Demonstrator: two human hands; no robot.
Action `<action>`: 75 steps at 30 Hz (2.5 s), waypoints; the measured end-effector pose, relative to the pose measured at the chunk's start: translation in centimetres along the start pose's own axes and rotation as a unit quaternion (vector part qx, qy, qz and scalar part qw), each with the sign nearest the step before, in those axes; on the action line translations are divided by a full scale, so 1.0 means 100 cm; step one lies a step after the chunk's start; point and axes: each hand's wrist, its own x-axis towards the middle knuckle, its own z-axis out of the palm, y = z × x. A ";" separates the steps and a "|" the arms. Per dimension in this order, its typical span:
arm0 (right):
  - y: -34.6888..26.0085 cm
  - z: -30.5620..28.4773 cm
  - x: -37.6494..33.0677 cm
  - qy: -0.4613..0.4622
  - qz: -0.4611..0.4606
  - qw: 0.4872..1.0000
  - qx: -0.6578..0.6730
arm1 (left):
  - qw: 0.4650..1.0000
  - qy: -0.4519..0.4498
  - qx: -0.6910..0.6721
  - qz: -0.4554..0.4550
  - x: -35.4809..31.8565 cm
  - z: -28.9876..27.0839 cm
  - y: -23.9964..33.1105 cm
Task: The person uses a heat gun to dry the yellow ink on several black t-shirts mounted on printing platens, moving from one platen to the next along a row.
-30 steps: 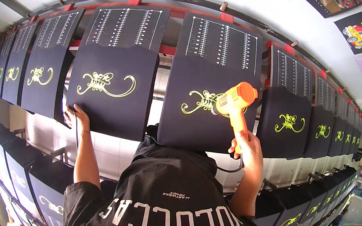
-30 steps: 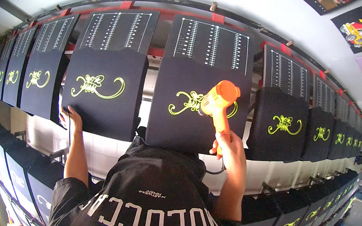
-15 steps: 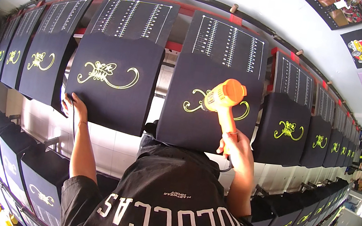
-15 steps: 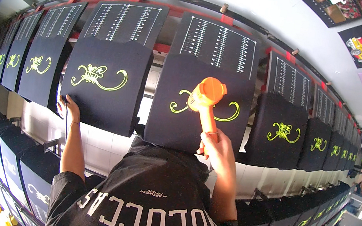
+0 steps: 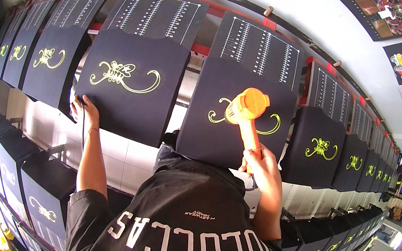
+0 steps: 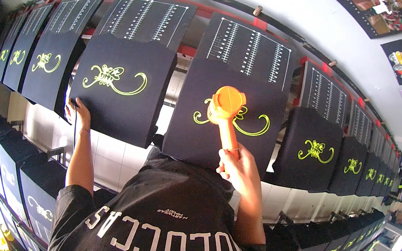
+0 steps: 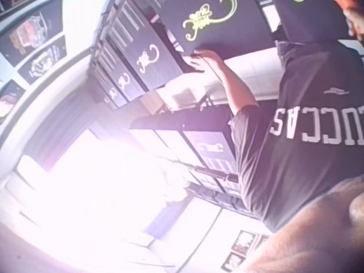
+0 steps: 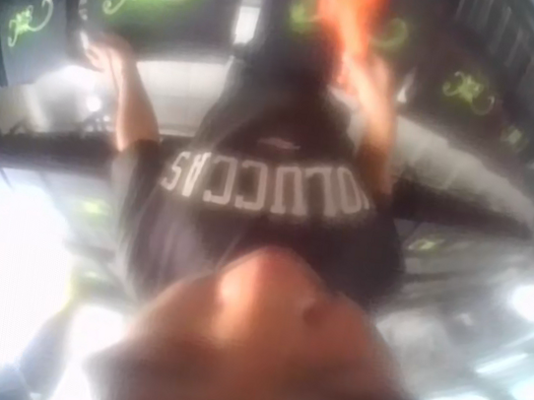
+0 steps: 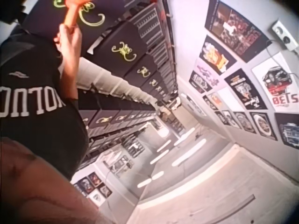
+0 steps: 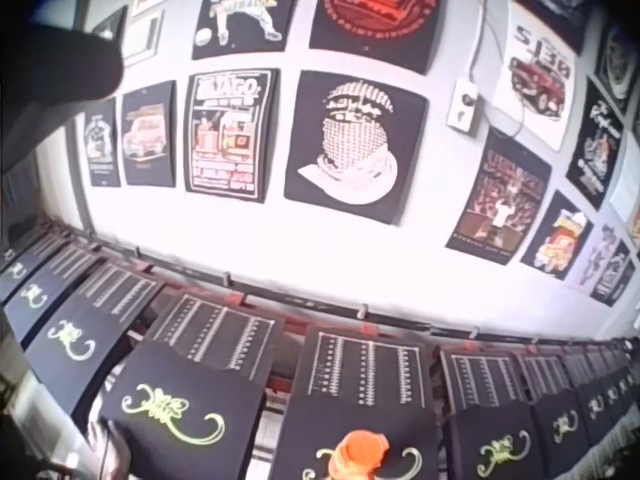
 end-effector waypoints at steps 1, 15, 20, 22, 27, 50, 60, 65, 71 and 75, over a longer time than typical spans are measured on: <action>0.001 -0.004 -0.001 -0.012 0.009 1.000 0.005 | 1.000 -0.002 0.003 -0.002 0.001 -0.001 0.000; 0.010 0.013 0.006 -0.072 0.006 0.997 -0.033 | 0.998 -0.046 -0.041 -0.025 0.004 -0.014 0.010; 0.006 0.016 0.015 -0.076 0.010 0.997 -0.010 | 0.999 -0.038 -0.013 -0.014 0.000 -0.024 0.019; 0.003 0.021 0.016 -0.051 0.001 0.998 -0.028 | 0.999 -0.039 -0.022 -0.010 0.001 -0.024 0.019; -0.001 0.025 0.017 -0.041 0.007 0.999 -0.014 | 0.999 -0.001 -0.041 0.004 0.002 -0.019 0.014; -0.053 0.281 0.108 0.042 -0.024 0.999 0.020 | 0.832 0.076 -0.438 -0.333 0.291 0.041 -0.311; -0.059 0.333 0.108 0.135 -0.012 0.991 0.008 | 0.737 -0.240 -0.430 -0.463 0.354 0.130 -0.361; -0.052 0.344 0.106 0.160 -0.022 0.987 0.019 | 0.888 -0.074 -0.280 -0.358 0.332 0.133 -0.276; -0.051 0.347 0.116 0.192 -0.027 0.981 0.019 | 0.907 -0.080 -0.215 -0.353 0.332 0.137 -0.284; -0.052 0.346 0.116 0.211 -0.030 0.977 0.020 | 0.912 -0.084 -0.192 -0.352 0.331 0.138 -0.297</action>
